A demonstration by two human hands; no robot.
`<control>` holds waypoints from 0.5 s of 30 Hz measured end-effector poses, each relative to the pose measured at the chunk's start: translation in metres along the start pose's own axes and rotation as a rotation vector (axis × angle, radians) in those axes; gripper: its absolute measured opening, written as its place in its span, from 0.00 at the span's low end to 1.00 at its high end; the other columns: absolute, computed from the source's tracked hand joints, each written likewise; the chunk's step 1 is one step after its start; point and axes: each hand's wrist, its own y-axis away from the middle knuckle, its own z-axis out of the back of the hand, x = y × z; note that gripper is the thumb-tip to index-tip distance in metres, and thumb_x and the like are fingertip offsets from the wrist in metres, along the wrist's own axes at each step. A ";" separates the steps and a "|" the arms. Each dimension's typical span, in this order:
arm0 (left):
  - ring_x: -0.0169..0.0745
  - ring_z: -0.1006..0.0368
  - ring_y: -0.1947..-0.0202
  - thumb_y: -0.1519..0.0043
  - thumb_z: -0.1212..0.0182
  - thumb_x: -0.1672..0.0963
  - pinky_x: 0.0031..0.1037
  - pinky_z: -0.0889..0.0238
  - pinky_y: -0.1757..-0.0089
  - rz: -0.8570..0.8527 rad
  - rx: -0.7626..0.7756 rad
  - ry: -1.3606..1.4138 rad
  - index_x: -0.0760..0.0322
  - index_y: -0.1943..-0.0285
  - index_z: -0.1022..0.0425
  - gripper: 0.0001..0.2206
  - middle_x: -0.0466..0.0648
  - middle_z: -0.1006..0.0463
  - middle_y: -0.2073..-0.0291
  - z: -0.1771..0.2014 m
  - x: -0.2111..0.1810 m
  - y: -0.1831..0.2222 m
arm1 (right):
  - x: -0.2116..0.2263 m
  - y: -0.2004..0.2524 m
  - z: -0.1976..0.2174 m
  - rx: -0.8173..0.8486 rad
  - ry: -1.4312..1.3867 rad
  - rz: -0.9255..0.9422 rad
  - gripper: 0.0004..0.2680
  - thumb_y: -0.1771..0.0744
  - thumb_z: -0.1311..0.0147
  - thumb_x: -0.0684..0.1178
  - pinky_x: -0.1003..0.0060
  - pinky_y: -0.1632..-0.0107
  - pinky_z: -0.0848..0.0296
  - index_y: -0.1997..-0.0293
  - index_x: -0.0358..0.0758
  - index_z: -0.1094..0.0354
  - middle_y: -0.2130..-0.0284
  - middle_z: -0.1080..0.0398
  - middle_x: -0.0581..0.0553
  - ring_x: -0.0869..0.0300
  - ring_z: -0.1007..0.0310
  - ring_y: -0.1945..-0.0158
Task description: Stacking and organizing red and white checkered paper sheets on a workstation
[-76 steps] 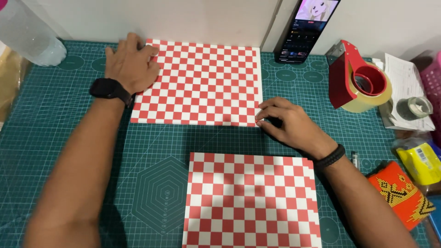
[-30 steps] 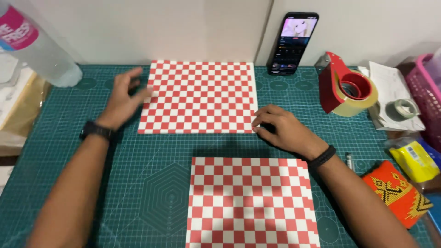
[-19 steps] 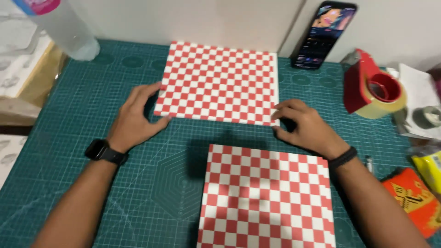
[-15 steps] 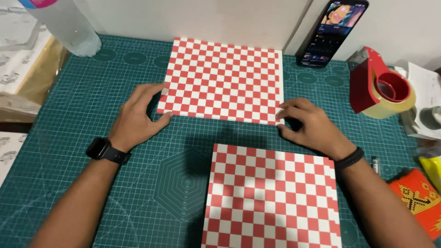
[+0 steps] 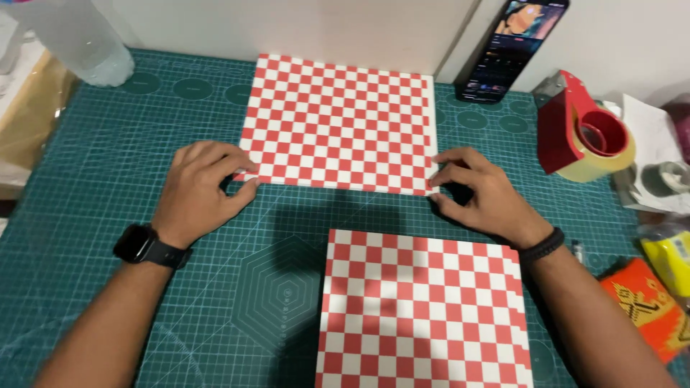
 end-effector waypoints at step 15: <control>0.53 0.26 0.42 0.42 0.31 0.53 0.44 0.37 0.47 -0.043 -0.008 -0.040 0.58 0.37 0.23 0.22 0.50 0.21 0.45 0.012 -0.011 -0.004 | -0.010 0.001 0.007 -0.164 -0.349 0.002 0.03 0.31 0.45 0.44 0.66 0.48 0.29 0.58 0.38 0.28 0.59 0.24 0.44 0.58 0.24 0.54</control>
